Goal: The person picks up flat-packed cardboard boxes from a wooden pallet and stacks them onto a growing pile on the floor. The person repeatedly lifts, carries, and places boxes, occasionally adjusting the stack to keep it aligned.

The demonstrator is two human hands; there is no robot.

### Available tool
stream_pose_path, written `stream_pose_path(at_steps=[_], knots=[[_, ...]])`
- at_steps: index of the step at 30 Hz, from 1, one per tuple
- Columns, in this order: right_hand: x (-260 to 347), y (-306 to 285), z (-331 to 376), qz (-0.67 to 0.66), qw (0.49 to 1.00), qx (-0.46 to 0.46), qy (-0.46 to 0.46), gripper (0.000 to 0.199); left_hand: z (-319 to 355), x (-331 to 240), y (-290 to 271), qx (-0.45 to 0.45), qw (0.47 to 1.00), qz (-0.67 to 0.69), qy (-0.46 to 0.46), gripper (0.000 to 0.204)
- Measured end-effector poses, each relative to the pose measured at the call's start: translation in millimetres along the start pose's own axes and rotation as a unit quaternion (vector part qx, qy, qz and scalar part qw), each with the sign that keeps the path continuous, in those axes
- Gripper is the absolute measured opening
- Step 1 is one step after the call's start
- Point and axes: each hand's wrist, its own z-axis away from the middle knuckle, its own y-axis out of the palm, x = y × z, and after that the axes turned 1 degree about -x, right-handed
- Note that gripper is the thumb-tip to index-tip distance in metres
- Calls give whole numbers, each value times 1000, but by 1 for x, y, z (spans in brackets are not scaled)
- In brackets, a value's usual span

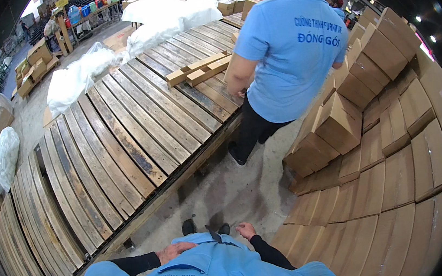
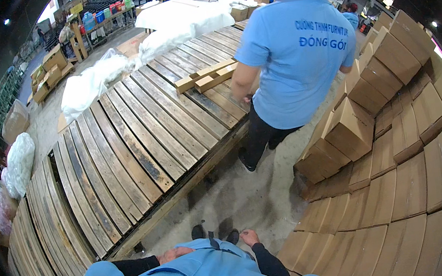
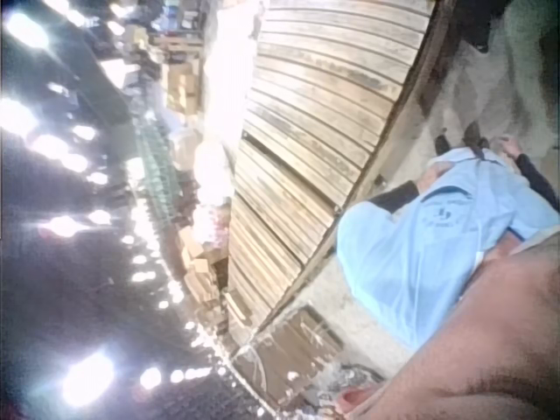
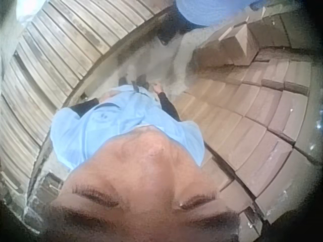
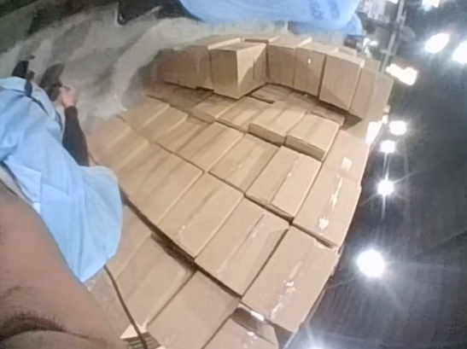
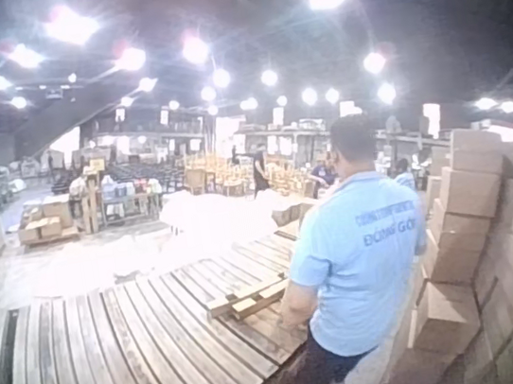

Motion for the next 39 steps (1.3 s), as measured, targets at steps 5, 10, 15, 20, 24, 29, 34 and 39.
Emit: stream_pose_path(at_steps=[5, 10, 15, 20, 24, 29, 34, 39], knots=[[-12, 3, -11, -10, 1000, -11, 2, 46, -3, 6, 1, -13, 1000, -7, 10, 57], [-20, 2, -21, 5, 999, -5, -35, 46, -11, -5, -1, -12, 1000, -4, -10, 58], [-25, 1, -26, 5, 999, -15, -31, 44, -17, -17, -8, 5, 1000, -25, -16, 58], [-21, -3, -31, 9, 1000, -12, -13, 43, -22, -16, -8, 8, 998, 16, -59, 57], [-25, -4, -34, 1, 1000, -17, -19, 42, -25, -15, -11, 11, 999, -4, -42, 55], [-17, -11, -35, -9, 1000, 1, -5, 43, -30, -8, -10, 11, 999, -32, -18, 54], [-19, -16, -43, -1, 1000, -13, -18, 44, -38, -6, -14, 6, 997, -63, 36, 57], [-25, -17, -47, 0, 999, -18, -26, 44, -46, -16, -17, 25, 999, -17, -37, 59]])
